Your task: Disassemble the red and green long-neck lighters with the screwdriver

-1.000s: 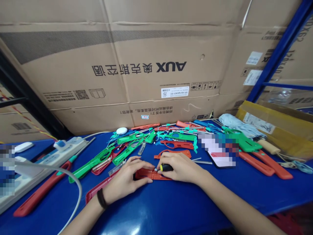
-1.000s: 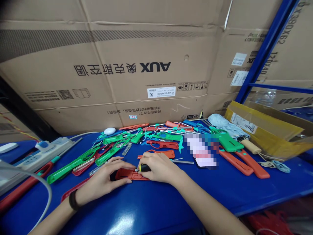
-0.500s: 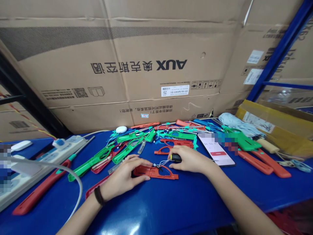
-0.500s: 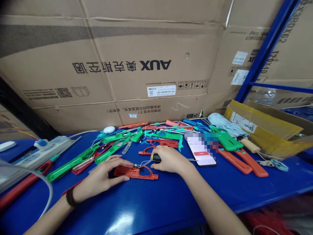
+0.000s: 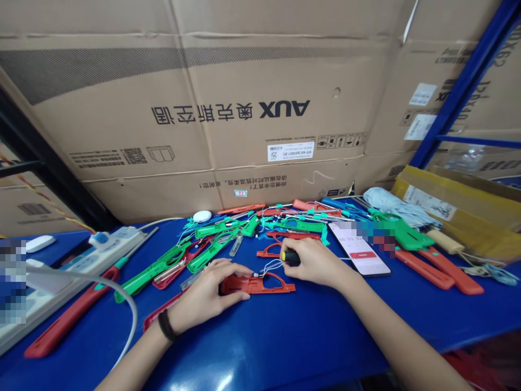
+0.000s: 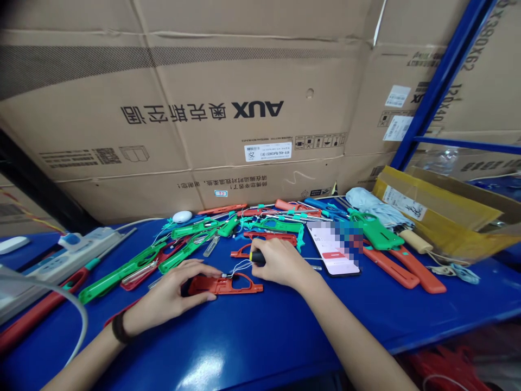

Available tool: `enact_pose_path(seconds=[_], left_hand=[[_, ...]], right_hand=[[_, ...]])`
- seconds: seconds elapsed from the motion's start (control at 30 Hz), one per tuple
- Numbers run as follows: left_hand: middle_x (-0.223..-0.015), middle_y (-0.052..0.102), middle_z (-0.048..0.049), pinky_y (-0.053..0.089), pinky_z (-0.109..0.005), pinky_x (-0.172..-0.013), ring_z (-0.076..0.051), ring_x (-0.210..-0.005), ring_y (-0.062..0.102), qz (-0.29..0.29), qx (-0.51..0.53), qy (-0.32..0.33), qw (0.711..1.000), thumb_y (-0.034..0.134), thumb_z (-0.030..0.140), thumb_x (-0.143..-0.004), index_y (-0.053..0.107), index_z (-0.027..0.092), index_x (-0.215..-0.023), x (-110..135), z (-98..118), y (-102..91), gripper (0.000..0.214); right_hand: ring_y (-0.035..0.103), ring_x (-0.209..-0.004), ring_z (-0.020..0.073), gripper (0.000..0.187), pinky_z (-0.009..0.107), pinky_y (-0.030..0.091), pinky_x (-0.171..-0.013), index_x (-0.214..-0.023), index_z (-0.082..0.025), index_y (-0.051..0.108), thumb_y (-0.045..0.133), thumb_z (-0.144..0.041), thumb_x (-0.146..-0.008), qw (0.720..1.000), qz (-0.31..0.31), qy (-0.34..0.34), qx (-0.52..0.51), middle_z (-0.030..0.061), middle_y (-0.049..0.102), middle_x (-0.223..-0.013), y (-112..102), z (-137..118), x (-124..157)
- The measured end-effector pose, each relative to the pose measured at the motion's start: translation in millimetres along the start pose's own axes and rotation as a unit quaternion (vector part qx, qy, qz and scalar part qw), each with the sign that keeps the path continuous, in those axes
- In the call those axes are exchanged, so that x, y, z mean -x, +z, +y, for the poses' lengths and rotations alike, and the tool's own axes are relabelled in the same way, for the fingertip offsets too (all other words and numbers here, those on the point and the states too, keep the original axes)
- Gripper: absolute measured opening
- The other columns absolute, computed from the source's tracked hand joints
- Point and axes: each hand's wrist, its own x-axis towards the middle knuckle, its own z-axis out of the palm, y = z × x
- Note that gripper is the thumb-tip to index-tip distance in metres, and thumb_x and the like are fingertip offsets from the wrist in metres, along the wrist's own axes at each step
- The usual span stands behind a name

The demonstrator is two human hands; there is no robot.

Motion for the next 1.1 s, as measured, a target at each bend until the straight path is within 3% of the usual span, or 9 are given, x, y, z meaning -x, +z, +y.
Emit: enact_pose_path(seconds=[0.17,0.37,0.67,0.83,1.1], left_hand=[[-0.107,0.067,-0.0015,0.044,-0.038,-0.092,-0.021,-0.100,0.059,0.004,0.004,0.007,1.000,0.066,0.037,-0.080,0.062,0.028,-0.107,-0.5,-0.9,0.4,0.029],[-0.106,0.067,-0.0017,0.044,-0.037,-0.092,-0.020,-0.098,0.060,-0.005,0.002,0.001,1.000,0.066,0.036,-0.080,0.062,0.027,-0.107,-1.4,1.2,-1.0,0.029],[-0.102,0.068,-0.0019,0.045,-0.034,-0.087,-0.020,-0.094,0.060,-0.002,0.001,0.001,1.000,0.065,0.037,-0.080,0.063,0.027,-0.107,-1.4,0.9,-0.5,0.029],[-0.100,0.068,-0.0009,0.045,-0.034,-0.087,-0.019,-0.092,0.061,0.000,0.007,0.004,1.000,0.065,0.036,-0.080,0.063,0.028,-0.106,-0.9,2.4,-0.4,0.027],[-0.101,0.067,-0.0013,0.044,-0.035,-0.087,-0.020,-0.093,0.059,-0.002,0.004,0.008,1.000,0.066,0.036,-0.080,0.063,0.027,-0.105,-1.1,2.0,1.7,0.027]], right_hand=[[0.059,-0.070,0.0152,0.024,0.022,0.037,-0.058,-0.094,-0.023,0.063,0.064,-0.022,-0.070,0.997,-0.041,-0.014,-0.064,-0.0002,0.067,-0.080,-0.8,0.5,1.7],[0.058,-0.065,0.0148,0.018,0.023,0.035,-0.054,-0.077,-0.021,0.068,0.066,-0.039,-0.075,0.993,-0.085,-0.033,-0.077,-0.0011,0.066,-0.069,-2.7,-1.9,2.2],[0.061,-0.072,0.0167,0.014,0.025,0.039,-0.064,-0.078,-0.021,0.070,0.068,-0.035,-0.074,0.989,-0.115,-0.058,-0.073,0.0004,0.069,-0.077,2.1,-4.0,3.1],[0.060,-0.070,0.0155,0.007,0.024,0.039,-0.062,-0.076,-0.021,0.068,0.065,-0.026,-0.074,0.990,-0.106,-0.064,-0.070,0.0006,0.069,-0.078,6.4,-7.7,3.1],[0.056,-0.063,0.0131,0.009,0.022,0.034,-0.055,-0.071,-0.018,0.064,0.066,-0.027,-0.072,0.994,-0.052,-0.057,-0.075,-0.0007,0.064,-0.070,11.0,-14.5,2.9]])
